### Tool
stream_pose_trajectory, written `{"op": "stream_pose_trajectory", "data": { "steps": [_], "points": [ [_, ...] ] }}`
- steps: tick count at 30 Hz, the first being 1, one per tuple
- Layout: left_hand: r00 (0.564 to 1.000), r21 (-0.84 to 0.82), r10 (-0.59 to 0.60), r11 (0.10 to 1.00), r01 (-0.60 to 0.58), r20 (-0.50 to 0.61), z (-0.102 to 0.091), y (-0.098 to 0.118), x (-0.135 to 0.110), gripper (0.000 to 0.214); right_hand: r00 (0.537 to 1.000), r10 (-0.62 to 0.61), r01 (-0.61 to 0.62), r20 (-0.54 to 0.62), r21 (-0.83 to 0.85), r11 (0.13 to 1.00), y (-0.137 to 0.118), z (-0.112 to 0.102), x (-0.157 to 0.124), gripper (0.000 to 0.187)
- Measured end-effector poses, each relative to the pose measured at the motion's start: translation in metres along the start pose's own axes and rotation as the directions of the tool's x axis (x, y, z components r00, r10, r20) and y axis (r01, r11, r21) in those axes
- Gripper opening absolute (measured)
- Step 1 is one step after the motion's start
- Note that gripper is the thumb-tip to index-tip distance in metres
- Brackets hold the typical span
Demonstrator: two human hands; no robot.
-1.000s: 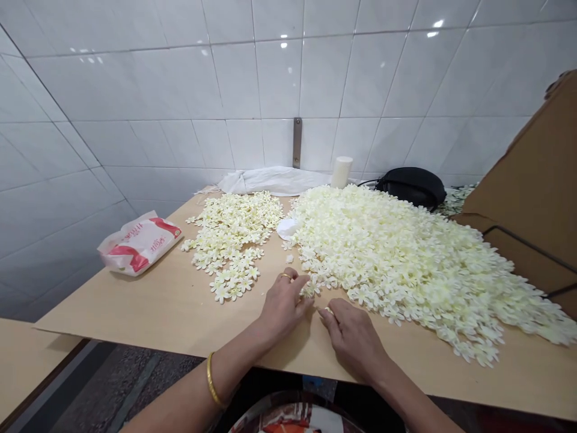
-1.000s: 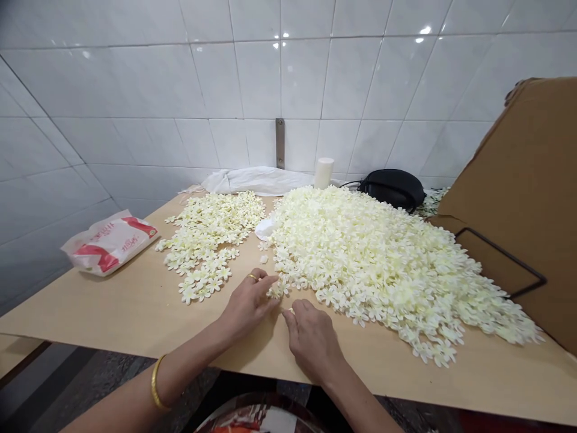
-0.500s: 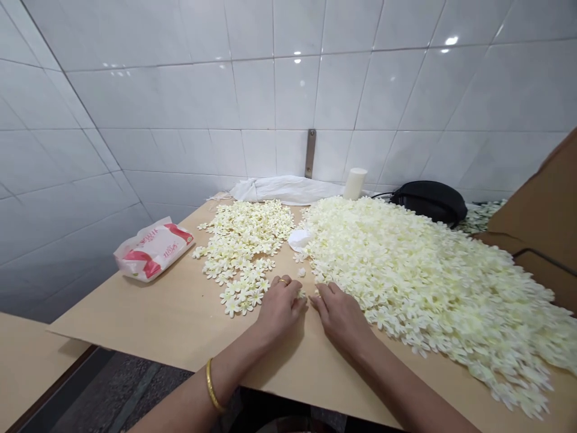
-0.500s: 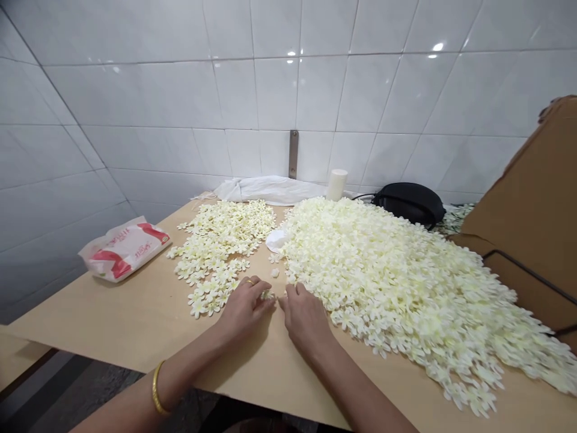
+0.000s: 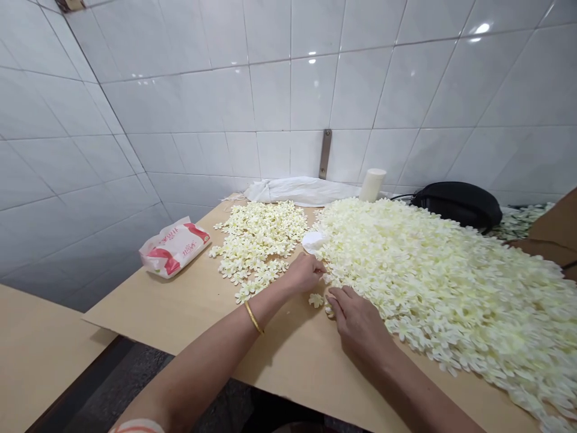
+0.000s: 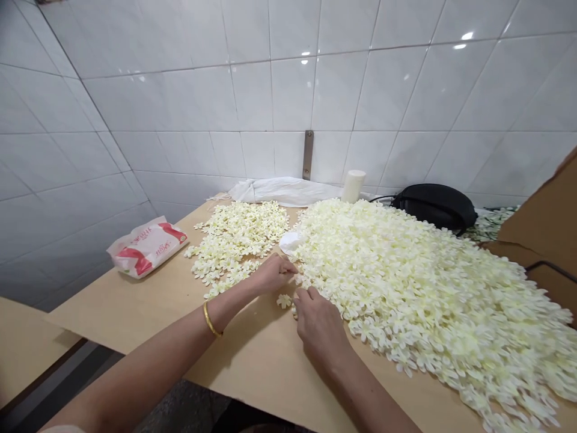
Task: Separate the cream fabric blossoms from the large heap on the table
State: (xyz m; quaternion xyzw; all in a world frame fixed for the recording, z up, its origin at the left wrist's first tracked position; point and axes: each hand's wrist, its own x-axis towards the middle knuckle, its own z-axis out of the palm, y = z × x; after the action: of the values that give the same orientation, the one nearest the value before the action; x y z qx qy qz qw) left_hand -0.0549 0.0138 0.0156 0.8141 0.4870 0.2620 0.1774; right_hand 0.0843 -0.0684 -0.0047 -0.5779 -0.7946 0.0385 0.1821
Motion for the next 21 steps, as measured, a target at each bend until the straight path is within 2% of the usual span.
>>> {"op": "stream_pose_trajectory", "data": {
  "steps": [4, 6, 8, 11, 16, 19, 21],
  "points": [
    [0.999, 0.087, -0.024, 0.996, 0.026, -0.024, -0.029, -0.016, 0.002, 0.020, 0.994, -0.018, 0.029, -0.106, 0.111, 0.993, 0.009, 0.004, -0.010, 0.027],
    [0.998, 0.162, -0.059, 0.985, 0.063, -0.031, -0.045, -0.026, -0.005, 0.018, 0.989, -0.025, 0.051, -0.149, 0.168, 0.984, 0.012, 0.007, -0.015, 0.029],
    [0.996, 0.236, -0.086, 0.968, 0.088, -0.016, -0.053, -0.035, -0.015, 0.013, 0.984, -0.035, 0.071, -0.174, 0.206, 0.976, 0.013, 0.011, -0.020, 0.029],
    [0.994, 0.314, -0.103, 0.945, 0.089, 0.028, -0.049, -0.041, -0.025, 0.005, 0.983, -0.060, 0.096, -0.175, 0.206, 0.974, 0.013, 0.015, -0.023, 0.030],
    [0.994, 0.353, -0.098, 0.932, 0.078, 0.040, -0.037, -0.039, -0.028, 0.009, 0.977, -0.071, 0.111, -0.202, 0.196, 0.974, 0.012, 0.013, -0.026, 0.032],
    [0.995, 0.344, -0.095, 0.934, 0.098, -0.023, -0.041, -0.036, -0.030, 0.010, 0.967, -0.063, 0.120, -0.246, 0.223, 0.968, 0.013, 0.009, -0.029, 0.030],
    [0.987, 0.297, -0.111, 0.944, 0.141, -0.115, -0.046, -0.031, -0.034, 0.013, 0.954, -0.055, 0.133, -0.295, 0.251, 0.959, 0.012, 0.006, -0.031, 0.028]
  ]
}}
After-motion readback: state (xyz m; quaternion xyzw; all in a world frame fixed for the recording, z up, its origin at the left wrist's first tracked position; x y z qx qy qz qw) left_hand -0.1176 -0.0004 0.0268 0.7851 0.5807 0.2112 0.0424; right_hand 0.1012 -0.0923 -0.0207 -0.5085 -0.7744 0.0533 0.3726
